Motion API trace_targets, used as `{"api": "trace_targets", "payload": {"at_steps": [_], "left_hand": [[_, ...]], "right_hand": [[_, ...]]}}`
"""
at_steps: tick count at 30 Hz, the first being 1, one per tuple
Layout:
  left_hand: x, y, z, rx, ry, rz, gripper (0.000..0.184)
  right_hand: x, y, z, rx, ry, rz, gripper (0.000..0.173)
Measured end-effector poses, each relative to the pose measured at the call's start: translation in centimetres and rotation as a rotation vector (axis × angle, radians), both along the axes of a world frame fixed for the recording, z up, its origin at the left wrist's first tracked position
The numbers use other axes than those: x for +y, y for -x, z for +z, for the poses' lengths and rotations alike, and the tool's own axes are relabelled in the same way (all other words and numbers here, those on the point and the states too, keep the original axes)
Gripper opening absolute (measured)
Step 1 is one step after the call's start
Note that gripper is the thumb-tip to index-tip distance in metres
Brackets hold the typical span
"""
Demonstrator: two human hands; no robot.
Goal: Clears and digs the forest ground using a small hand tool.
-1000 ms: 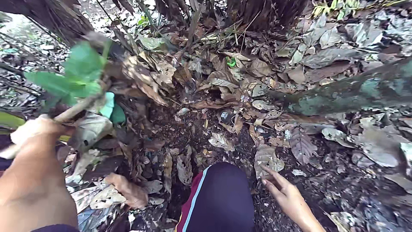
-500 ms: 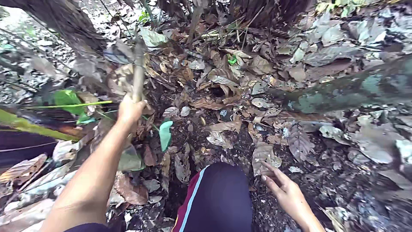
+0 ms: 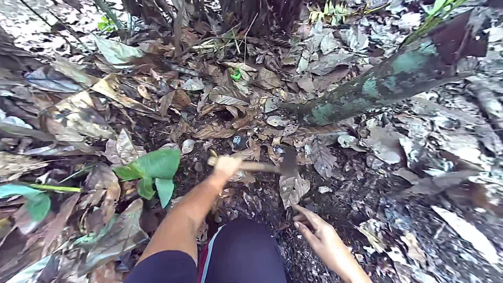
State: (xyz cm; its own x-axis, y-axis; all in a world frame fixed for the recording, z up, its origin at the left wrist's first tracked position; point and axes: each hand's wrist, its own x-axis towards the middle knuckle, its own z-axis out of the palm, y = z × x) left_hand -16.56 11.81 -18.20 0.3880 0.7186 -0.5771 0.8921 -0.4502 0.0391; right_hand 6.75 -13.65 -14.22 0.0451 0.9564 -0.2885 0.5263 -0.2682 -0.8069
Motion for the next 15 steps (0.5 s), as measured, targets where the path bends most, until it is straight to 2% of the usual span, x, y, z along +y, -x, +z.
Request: {"api": "trace_targets", "payload": {"at_steps": [2, 4, 6, 8, 9, 11, 13, 15], "left_hand": [[4.4, 5.1, 1.0, 0.087, -0.076, 0.317, 0.037], [8.5, 12.8, 2.4, 0.112, -0.242, 0.616, 0.04], [10.5, 21.3, 5.7, 0.048, -0.345, 0.884, 0.048], [9.9, 26.5, 10.4, -0.135, -0.416, 1.143, 0.05], [9.2, 27.4, 12.4, -0.223, -0.455, 1.233, 0.051], [7.5, 27.0, 14.4, -0.353, -0.551, 1.296, 0.057], [5.1, 23.8, 14.9, -0.484, -0.599, 1.278, 0.062], [1.2, 19.1, 13.6, -0.559, -0.568, 1.172, 0.059]], "right_hand": [[0.1, -0.1, 0.0, 0.004, 0.01, 0.008, 0.047], [0.1, -0.4, 0.1, 0.009, 0.0, 0.003, 0.047], [0.0, -0.8, 0.0, 0.029, -0.016, -0.011, 0.046], [-0.1, -0.9, -0.4, 0.061, -0.019, -0.024, 0.046], [-0.3, -0.7, -0.7, 0.07, -0.02, -0.024, 0.047], [-0.3, -0.4, -1.1, 0.08, -0.022, -0.007, 0.046], [0.1, -0.1, -1.1, 0.084, -0.02, 0.016, 0.046], [0.3, -0.1, -0.9, 0.094, -0.036, 0.023, 0.046]]}}
